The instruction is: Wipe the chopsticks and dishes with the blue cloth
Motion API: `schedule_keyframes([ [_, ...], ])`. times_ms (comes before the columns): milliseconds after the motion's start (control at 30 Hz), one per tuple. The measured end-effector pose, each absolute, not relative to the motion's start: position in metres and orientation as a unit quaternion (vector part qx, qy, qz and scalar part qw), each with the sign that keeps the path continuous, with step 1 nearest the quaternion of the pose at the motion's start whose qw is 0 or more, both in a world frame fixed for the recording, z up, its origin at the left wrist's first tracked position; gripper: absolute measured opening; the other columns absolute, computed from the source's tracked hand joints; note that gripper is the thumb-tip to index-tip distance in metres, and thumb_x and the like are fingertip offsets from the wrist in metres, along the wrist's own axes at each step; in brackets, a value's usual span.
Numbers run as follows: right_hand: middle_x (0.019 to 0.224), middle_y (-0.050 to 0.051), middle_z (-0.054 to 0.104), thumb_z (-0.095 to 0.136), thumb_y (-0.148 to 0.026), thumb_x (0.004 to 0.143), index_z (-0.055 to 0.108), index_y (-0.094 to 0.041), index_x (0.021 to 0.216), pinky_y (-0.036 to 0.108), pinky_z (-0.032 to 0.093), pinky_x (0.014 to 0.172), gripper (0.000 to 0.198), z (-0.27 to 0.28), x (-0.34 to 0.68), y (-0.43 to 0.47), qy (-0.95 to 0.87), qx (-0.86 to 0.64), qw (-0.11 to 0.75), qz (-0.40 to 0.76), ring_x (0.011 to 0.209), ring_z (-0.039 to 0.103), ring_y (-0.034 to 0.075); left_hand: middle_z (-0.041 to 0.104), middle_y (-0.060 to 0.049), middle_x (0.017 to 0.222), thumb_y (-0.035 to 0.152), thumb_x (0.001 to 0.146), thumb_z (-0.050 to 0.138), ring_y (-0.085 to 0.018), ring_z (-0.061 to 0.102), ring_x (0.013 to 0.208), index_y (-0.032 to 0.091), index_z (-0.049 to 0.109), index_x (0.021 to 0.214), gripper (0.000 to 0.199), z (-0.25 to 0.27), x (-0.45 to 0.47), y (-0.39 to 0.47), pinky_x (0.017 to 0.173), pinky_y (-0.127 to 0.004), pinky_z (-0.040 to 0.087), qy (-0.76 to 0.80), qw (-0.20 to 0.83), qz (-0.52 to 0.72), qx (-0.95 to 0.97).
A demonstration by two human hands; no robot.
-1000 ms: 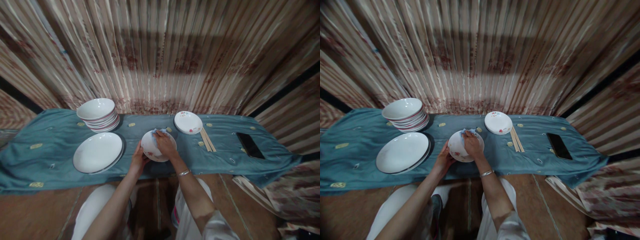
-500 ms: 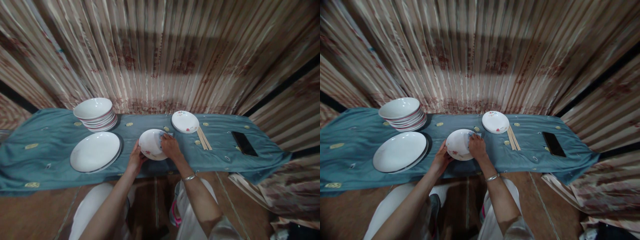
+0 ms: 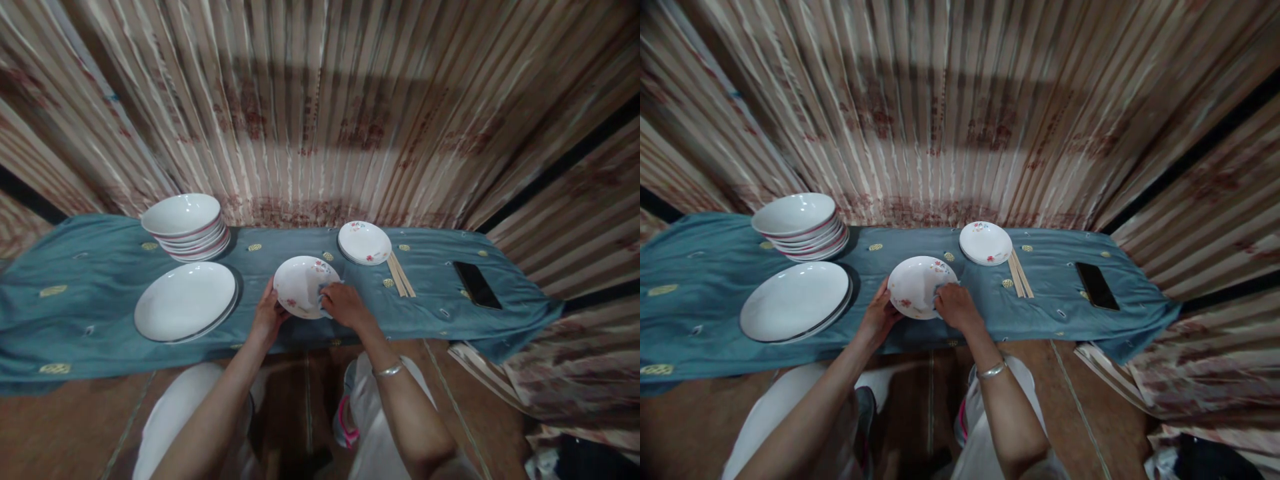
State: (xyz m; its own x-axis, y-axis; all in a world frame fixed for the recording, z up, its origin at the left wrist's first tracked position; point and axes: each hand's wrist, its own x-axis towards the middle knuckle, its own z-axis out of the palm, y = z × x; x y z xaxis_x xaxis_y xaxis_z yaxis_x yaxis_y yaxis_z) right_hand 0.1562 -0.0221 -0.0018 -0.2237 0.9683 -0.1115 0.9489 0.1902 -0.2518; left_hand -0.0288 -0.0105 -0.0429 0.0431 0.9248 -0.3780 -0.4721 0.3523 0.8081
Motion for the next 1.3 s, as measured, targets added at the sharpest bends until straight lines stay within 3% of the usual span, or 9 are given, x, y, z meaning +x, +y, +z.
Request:
schedule_keyframes([
  [400,0.104,0.006,0.073,0.053,-0.020,0.089,0.073,-0.018,0.101,0.026,0.045,0.086,0.024,-0.010,0.149,-0.023,-0.799,-0.511,0.142,0.284,0.097,0.066,0.018,0.065,-0.007,0.111,0.033,0.082,0.057,-0.016,0.063,0.071,0.028,0.041,0.141,0.061,-0.046,-0.028,-0.011,0.060,-0.030,0.055,0.456,0.676,0.518,0.257],
  [667,0.114,0.004,0.070,0.052,-0.012,0.087,0.070,-0.021,0.110,0.029,0.046,0.093,0.030,-0.030,0.126,-0.006,-0.807,-0.431,0.221,0.337,0.105,0.064,0.017,0.067,-0.006,0.108,0.033,0.081,0.061,-0.014,0.063,0.070,0.030,0.042,0.141,0.063,-0.047,-0.028,-0.012,0.061,-0.027,0.052,0.454,0.679,0.526,0.236],
  [867,0.123,0.005,0.066,0.048,-0.012,0.089,0.064,-0.021,0.119,0.030,0.042,0.099,0.035,-0.039,0.113,0.007,-0.821,-0.416,0.236,0.310,0.114,0.060,0.017,0.065,-0.007,0.115,0.027,0.088,0.051,-0.012,0.063,0.070,0.029,0.038,0.143,0.057,-0.043,-0.027,-0.013,0.061,-0.024,0.053,0.465,0.681,0.518,0.227],
  [1033,0.136,0.013,0.056,0.044,-0.013,0.091,0.058,-0.012,0.126,0.033,0.034,0.110,0.038,-0.036,0.103,0.011,-0.833,-0.458,0.211,0.226,0.128,0.049,0.019,0.067,-0.006,0.109,0.024,0.088,0.051,-0.010,0.061,0.066,0.029,0.039,0.143,0.057,-0.042,-0.027,-0.014,0.061,-0.025,0.054,0.463,0.681,0.522,0.222],
  [1300,0.133,0.015,0.056,0.040,-0.015,0.094,0.055,-0.011,0.128,0.033,0.037,0.106,0.037,-0.025,0.101,0.020,-0.843,-0.507,0.134,0.119,0.121,0.053,0.020,0.067,-0.006,0.109,0.027,0.085,0.057,-0.012,0.064,0.067,0.031,0.042,0.141,0.058,-0.045,-0.028,-0.013,0.064,-0.029,0.054,0.454,0.687,0.521,0.225],
])
